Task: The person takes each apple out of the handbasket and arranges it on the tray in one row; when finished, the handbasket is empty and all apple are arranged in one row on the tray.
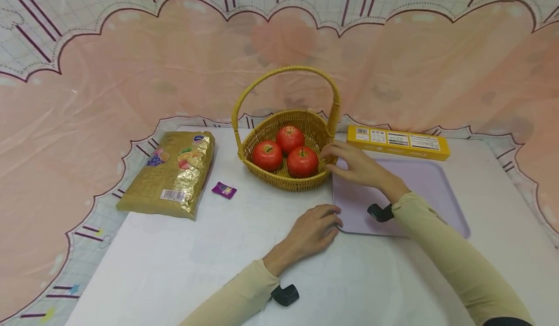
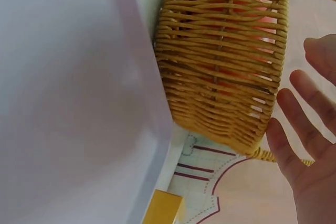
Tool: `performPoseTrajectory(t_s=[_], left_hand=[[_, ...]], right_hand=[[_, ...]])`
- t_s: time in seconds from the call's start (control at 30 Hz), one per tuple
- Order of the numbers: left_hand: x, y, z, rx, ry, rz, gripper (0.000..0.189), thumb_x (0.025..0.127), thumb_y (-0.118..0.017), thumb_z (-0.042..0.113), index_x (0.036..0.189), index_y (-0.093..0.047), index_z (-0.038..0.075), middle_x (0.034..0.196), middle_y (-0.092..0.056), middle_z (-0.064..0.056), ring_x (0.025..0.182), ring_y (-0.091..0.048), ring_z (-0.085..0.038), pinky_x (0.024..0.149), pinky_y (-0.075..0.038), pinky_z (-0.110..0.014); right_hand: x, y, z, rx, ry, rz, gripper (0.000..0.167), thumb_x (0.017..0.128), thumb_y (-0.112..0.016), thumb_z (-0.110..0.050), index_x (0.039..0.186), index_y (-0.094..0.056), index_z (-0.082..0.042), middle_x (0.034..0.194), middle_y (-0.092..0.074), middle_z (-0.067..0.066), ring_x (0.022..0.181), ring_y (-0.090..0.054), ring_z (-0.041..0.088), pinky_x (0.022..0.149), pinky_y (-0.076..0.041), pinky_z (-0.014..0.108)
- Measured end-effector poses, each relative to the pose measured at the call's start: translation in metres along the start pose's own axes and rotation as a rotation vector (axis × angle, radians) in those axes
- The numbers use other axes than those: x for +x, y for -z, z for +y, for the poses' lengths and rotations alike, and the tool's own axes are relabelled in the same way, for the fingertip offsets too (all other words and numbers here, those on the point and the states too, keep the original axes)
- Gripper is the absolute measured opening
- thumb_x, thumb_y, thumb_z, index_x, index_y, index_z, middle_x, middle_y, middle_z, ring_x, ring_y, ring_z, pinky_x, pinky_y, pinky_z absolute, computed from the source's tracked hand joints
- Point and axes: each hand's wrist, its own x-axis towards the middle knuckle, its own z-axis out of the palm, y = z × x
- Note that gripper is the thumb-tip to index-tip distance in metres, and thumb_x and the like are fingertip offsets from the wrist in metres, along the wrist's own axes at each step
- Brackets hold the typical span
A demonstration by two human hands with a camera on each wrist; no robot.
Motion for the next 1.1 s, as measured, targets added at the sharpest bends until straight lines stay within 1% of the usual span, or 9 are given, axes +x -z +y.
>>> performPoseTrajectory(t_s=[0.1, 0.2, 0.27, 0.33, 0.43, 0.57, 0.8, 1.1], left_hand=[[0.0, 0.001, 0.001, -0.02, 0.008, -0.006, 0.012, 0.089, -0.062, 0.023, 0.099, -0.068, 0.024, 0.127, -0.057, 0.005, 0.121, -0.052, -0.011, 0.096, -0.048, -0.027], [0.0, 0.0, 0.001, -0.028, 0.001, 0.0, 0.012, 0.088, -0.063, 0.023, 0.099, -0.068, 0.024, 0.127, -0.057, 0.005, 0.121, -0.052, -0.011, 0.097, -0.047, -0.026], [0.0, -0.001, 0.0, -0.028, -0.008, 0.008, 0.012, 0.088, -0.063, 0.023, 0.099, -0.068, 0.023, 0.126, -0.057, 0.005, 0.121, -0.051, -0.011, 0.098, -0.046, -0.025], [0.0, -0.001, 0.0, -0.026, -0.012, 0.011, 0.012, 0.088, -0.063, 0.022, 0.099, -0.068, 0.023, 0.126, -0.057, 0.005, 0.121, -0.051, -0.011, 0.098, -0.046, -0.025], [0.0, 0.0, 0.0, -0.023, -0.014, 0.014, 0.012, 0.088, -0.063, 0.022, 0.098, -0.068, 0.023, 0.125, -0.058, 0.005, 0.121, -0.051, -0.011, 0.098, -0.046, -0.025], [0.0, 0.001, 0.0, -0.024, -0.014, 0.016, 0.012, 0.087, -0.063, 0.021, 0.098, -0.068, 0.023, 0.125, -0.058, 0.004, 0.121, -0.052, -0.011, 0.098, -0.046, -0.025], [-0.002, 0.003, 0.001, -0.029, -0.003, 0.014, 0.01, 0.088, -0.063, 0.025, 0.097, -0.068, 0.024, 0.125, -0.058, 0.005, 0.12, -0.052, -0.01, 0.098, -0.046, -0.025], [-0.001, -0.001, 0.0, -0.027, -0.007, 0.03, 0.01, 0.088, -0.063, 0.028, 0.096, -0.068, 0.024, 0.124, -0.058, 0.006, 0.12, -0.052, -0.009, 0.097, -0.046, -0.024]], right_hand=[[0.005, -0.001, -0.001, 0.012, -0.005, -0.032, 0.025, 0.089, -0.064, -0.015, 0.113, -0.061, -0.008, 0.119, -0.058, 0.003, 0.103, -0.056, 0.018, 0.086, -0.049, 0.041], [0.01, -0.002, -0.001, 0.033, -0.03, -0.07, 0.027, 0.09, -0.063, -0.017, 0.116, -0.061, -0.009, 0.12, -0.056, 0.004, 0.094, -0.057, 0.019, 0.075, -0.052, 0.04], [0.013, -0.002, 0.0, 0.05, -0.05, -0.096, 0.028, 0.09, -0.063, -0.019, 0.117, -0.06, -0.01, 0.121, -0.055, 0.004, 0.092, -0.058, 0.022, 0.073, -0.053, 0.041], [0.016, -0.003, 0.0, 0.055, -0.064, -0.117, 0.029, 0.09, -0.063, -0.021, 0.118, -0.059, -0.011, 0.122, -0.054, 0.004, 0.096, -0.058, 0.025, 0.076, -0.054, 0.042], [0.022, -0.004, 0.0, 0.038, -0.048, -0.132, 0.03, 0.09, -0.063, -0.023, 0.118, -0.059, -0.012, 0.121, -0.054, 0.005, 0.105, -0.056, 0.028, 0.085, -0.051, 0.045], [0.03, -0.004, -0.001, -0.009, -0.014, -0.14, 0.032, 0.089, -0.065, -0.022, 0.119, -0.059, -0.012, 0.12, -0.055, 0.005, 0.11, -0.054, 0.026, 0.095, -0.048, 0.044], [0.042, -0.006, -0.004, -0.033, -0.013, -0.213, 0.036, 0.087, -0.067, -0.021, 0.121, -0.058, -0.012, 0.125, -0.053, 0.005, 0.117, -0.05, 0.023, 0.101, -0.043, 0.044], [0.054, -0.005, -0.002, -0.017, -0.028, -0.298, 0.037, 0.088, -0.065, -0.023, 0.122, -0.056, -0.012, 0.131, -0.047, 0.008, 0.124, -0.045, 0.027, 0.105, -0.039, 0.049]])
